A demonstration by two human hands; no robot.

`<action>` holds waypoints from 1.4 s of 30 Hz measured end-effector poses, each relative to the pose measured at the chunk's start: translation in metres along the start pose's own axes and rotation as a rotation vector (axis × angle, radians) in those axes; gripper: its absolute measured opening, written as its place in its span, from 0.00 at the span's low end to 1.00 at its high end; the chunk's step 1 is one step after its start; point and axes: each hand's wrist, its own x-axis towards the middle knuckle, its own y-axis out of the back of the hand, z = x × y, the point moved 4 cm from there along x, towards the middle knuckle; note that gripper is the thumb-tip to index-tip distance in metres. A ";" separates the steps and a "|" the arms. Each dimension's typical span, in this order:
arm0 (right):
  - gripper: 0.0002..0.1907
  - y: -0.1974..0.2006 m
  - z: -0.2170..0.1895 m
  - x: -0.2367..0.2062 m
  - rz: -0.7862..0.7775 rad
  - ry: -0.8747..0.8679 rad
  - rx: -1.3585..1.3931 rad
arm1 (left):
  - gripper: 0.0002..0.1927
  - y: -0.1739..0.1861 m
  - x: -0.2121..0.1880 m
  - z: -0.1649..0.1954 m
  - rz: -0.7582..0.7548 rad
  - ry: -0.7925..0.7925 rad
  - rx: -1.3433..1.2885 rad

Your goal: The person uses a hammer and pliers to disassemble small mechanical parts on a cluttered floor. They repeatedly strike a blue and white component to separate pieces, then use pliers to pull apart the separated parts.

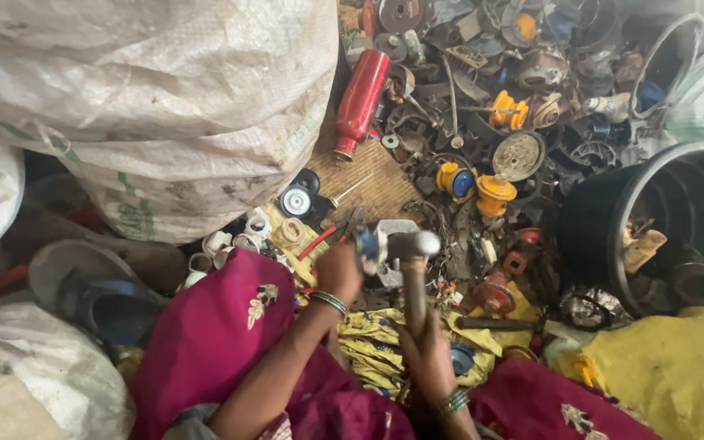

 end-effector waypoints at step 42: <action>0.45 -0.051 0.132 0.001 -0.168 -0.168 -0.262 | 0.16 0.001 -0.012 0.024 0.016 -0.108 -0.197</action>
